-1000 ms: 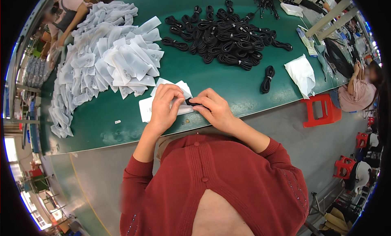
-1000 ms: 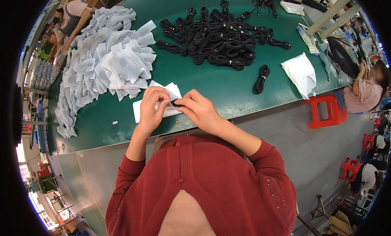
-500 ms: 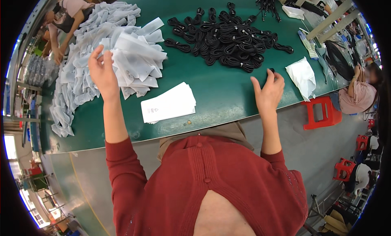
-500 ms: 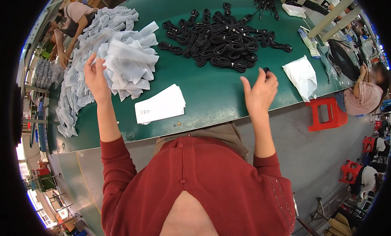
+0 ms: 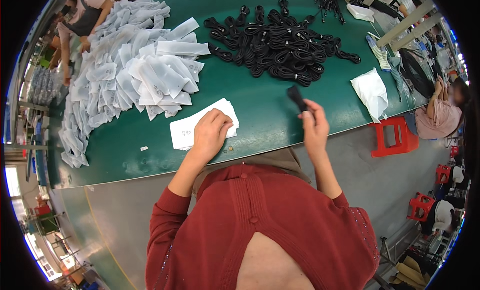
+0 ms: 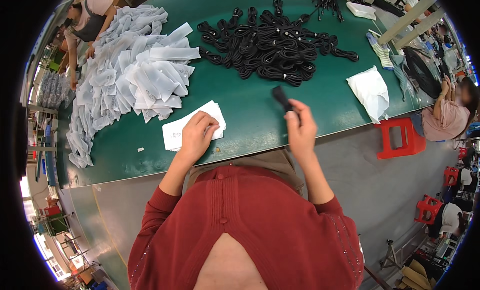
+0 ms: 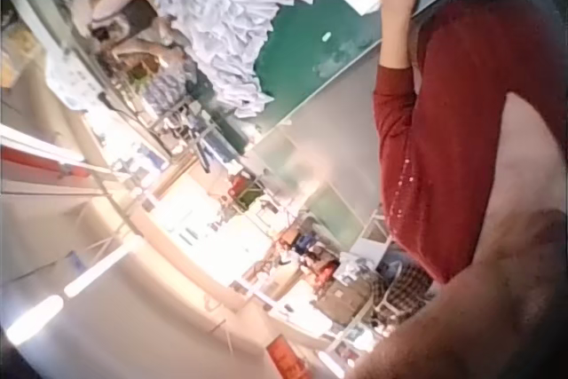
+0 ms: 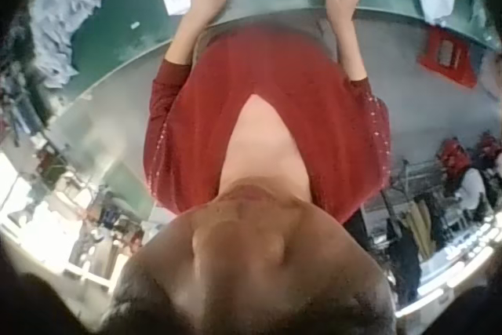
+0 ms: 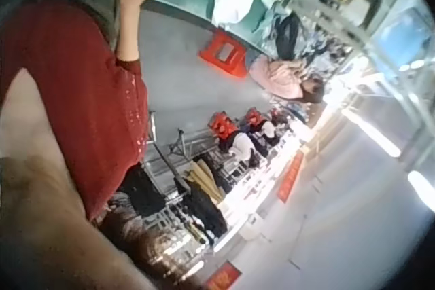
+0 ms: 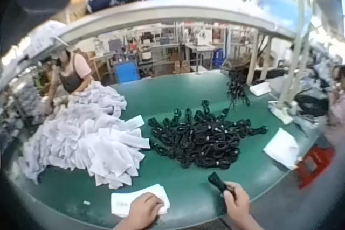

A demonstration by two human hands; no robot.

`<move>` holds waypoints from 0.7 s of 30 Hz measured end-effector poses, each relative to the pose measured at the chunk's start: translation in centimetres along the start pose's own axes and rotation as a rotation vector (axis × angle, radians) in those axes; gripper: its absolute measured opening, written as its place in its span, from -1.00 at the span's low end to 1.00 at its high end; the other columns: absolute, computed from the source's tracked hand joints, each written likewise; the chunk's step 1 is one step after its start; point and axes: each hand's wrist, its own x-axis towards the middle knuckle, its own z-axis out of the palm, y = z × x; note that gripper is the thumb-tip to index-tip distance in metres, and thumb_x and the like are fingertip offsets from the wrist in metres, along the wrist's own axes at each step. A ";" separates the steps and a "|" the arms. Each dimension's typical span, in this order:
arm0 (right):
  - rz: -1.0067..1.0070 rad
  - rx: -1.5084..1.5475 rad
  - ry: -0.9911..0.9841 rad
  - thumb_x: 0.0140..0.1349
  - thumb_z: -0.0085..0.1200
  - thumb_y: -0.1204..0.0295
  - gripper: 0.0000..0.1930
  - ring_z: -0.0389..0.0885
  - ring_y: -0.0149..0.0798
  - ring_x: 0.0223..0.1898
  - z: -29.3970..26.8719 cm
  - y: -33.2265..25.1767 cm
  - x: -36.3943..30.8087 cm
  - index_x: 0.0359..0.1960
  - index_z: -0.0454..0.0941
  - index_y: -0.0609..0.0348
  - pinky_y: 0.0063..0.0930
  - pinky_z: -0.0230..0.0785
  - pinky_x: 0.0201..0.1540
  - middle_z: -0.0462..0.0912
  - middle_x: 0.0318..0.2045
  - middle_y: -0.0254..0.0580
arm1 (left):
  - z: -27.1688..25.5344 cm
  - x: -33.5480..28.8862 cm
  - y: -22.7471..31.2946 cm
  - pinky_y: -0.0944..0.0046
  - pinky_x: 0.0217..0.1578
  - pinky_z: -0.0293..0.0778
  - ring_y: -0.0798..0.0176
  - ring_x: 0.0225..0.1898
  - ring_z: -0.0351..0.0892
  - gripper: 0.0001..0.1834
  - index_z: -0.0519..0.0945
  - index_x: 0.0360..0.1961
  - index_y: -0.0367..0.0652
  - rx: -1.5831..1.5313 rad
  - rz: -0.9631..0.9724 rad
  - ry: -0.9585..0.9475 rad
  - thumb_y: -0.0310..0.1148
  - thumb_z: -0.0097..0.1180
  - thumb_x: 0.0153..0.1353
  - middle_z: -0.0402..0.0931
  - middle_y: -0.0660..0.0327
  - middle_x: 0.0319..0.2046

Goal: The person repeatedly picks up coiled black cables from a pile on a green table and places them into small white paper bags. The person handles the items one at a time, folding the bags closed after insertion.

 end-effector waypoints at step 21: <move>-0.385 -0.152 -0.531 0.24 0.17 0.47 -0.78 0.60 -0.09 -0.40 6.4 -2.9 0.5 -0.09 0.61 0.23 -0.35 0.44 -0.33 0.60 -0.40 -0.09 | -0.2 -0.1 -0.4 0.38 -0.41 0.37 0.41 -0.48 0.37 -0.93 0.57 -0.34 -0.27 -0.514 -0.411 0.173 -0.57 0.23 0.18 0.49 0.27 -0.43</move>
